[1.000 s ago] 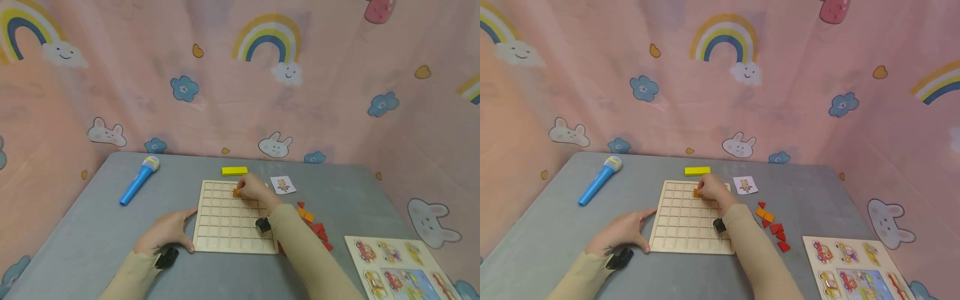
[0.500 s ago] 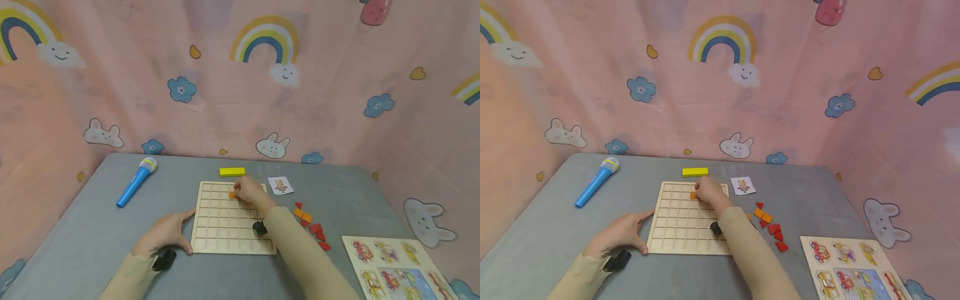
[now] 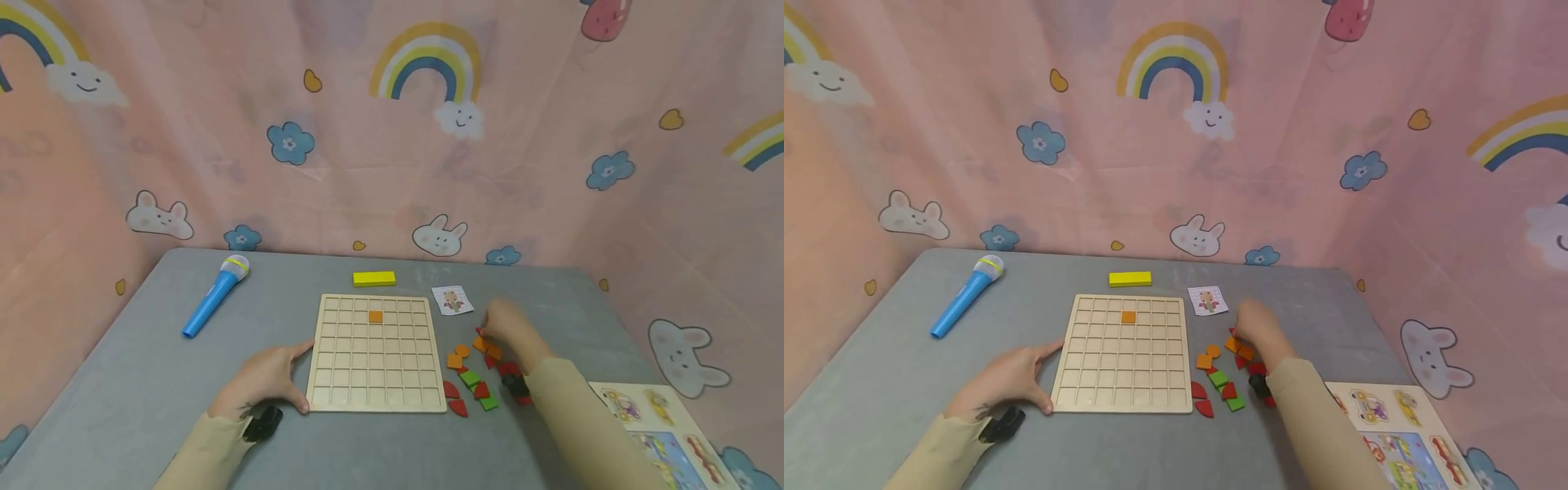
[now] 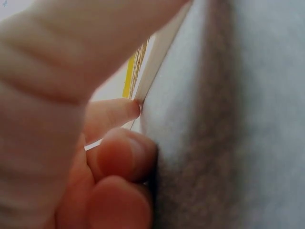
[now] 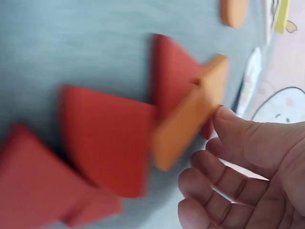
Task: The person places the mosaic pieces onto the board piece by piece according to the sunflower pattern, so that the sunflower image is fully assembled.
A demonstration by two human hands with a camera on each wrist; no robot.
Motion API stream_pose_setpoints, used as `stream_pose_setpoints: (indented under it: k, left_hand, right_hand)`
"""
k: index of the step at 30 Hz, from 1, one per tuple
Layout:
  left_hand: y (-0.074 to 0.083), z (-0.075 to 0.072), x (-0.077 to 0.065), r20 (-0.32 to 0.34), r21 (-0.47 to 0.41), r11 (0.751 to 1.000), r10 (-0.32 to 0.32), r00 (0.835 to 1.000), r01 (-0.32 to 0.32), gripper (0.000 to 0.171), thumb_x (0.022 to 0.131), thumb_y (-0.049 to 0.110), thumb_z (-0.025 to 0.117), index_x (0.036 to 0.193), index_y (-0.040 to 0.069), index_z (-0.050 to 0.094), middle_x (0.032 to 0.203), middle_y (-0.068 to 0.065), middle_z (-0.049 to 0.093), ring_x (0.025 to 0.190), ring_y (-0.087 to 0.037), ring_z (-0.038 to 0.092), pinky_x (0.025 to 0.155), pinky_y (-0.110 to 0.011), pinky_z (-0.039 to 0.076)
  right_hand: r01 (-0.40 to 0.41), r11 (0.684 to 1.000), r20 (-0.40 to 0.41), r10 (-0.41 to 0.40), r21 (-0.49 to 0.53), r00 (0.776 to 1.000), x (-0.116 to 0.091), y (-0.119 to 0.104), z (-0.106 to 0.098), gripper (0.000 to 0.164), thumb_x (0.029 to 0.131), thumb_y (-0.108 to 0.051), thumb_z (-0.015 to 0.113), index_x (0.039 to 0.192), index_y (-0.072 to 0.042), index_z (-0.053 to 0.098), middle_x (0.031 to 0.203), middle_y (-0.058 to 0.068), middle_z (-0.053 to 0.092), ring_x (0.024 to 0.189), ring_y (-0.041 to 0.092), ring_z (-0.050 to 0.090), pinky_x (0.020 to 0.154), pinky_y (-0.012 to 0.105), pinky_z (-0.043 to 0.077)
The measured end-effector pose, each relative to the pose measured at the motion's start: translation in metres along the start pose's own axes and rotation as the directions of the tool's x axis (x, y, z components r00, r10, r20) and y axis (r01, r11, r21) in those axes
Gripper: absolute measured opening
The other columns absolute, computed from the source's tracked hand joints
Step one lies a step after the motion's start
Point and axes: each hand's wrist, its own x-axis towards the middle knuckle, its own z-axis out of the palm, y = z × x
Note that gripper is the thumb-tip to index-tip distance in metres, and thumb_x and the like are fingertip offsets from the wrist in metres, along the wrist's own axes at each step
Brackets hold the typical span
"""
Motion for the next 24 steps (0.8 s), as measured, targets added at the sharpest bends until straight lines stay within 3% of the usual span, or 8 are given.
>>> stream_pose_setpoints:
  k: [4,7,12,15,19,21,24]
  left_hand:
    - [0.0,-0.001,-0.001,0.0,0.001,1.0,-0.005,1.0,0.005,0.119,0.034,0.037,0.092,0.14,0.015,0.043,0.058,0.001,0.045,0.053,-0.013,0.037,0.049,-0.027,0.027]
    - [0.0,-0.001,-0.001,0.005,0.006,1.0,-0.007,1.0,0.007,0.119,0.034,0.038,0.092,0.14,0.016,0.043,0.057,0.001,0.045,0.053,-0.013,0.037,0.048,-0.027,0.027]
    - [0.0,-0.001,-0.001,0.011,0.007,1.0,-0.007,1.0,0.007,0.118,0.035,0.038,0.092,0.14,0.015,0.043,0.056,0.001,0.044,0.053,-0.013,0.037,0.048,-0.027,0.028]
    - [0.0,-0.001,-0.001,0.009,0.002,1.0,-0.009,1.0,0.009,0.118,0.035,0.037,0.093,0.14,0.015,0.043,0.056,0.001,0.044,0.053,-0.013,0.037,0.048,-0.027,0.028]
    - [0.0,-0.001,0.0,0.012,0.001,1.0,-0.009,1.0,0.009,0.118,0.035,0.037,0.093,0.14,0.016,0.043,0.056,0.001,0.044,0.053,-0.013,0.037,0.048,-0.027,0.028]
    - [-0.001,-0.002,0.0,0.014,0.001,1.0,-0.01,1.0,0.01,0.118,0.035,0.038,0.092,0.14,0.016,0.043,0.057,0.001,0.044,0.054,-0.014,0.037,0.049,-0.028,0.028]
    - [-0.002,-0.002,-0.001,0.018,-0.012,1.0,-0.01,1.0,0.01,0.118,0.035,0.039,0.092,0.14,0.015,0.043,0.058,0.0,0.044,0.054,-0.014,0.036,0.049,-0.028,0.027]
  right_hand:
    - [-0.004,1.0,0.028,0.004,-0.001,1.0,-0.002,0.007,0.008,0.017,0.077,-0.009,0.068,0.088,0.004,0.068,0.086,0.014,0.066,0.076,0.024,0.058,0.071,0.039,0.048]
    - [-0.037,0.999,0.021,0.037,0.02,0.999,0.0,0.007,0.01,0.014,0.077,-0.009,0.068,0.085,0.002,0.066,0.082,0.011,0.063,0.072,0.023,0.056,0.067,0.037,0.047]
    - [-0.024,0.976,-0.009,0.027,0.215,1.0,0.005,-0.008,0.004,0.008,0.078,-0.007,0.064,0.074,-0.001,0.059,0.068,0.006,0.051,0.06,0.019,0.046,0.053,0.029,0.038]
    - [0.076,0.942,-0.066,-0.057,0.327,0.996,0.01,-0.035,-0.001,0.011,0.079,-0.008,0.064,0.073,-0.002,0.058,0.065,0.005,0.05,0.057,0.017,0.044,0.052,0.028,0.036]
    - [0.199,0.9,-0.11,-0.169,0.388,0.979,0.022,-0.084,0.0,0.008,0.08,-0.006,0.066,0.077,-0.001,0.06,0.068,0.007,0.058,0.059,0.016,0.05,0.055,0.027,0.041]
    - [0.22,0.893,-0.105,-0.195,0.392,0.975,0.028,-0.109,0.005,0.005,0.081,-0.005,0.066,0.079,-0.001,0.062,0.073,0.009,0.062,0.061,0.017,0.053,0.056,0.026,0.043]
    - [0.239,0.91,-0.089,-0.222,0.338,0.971,0.036,-0.141,0.012,0.004,0.081,-0.005,0.067,0.079,-0.002,0.066,0.077,0.008,0.063,0.065,0.017,0.054,0.058,0.026,0.044]
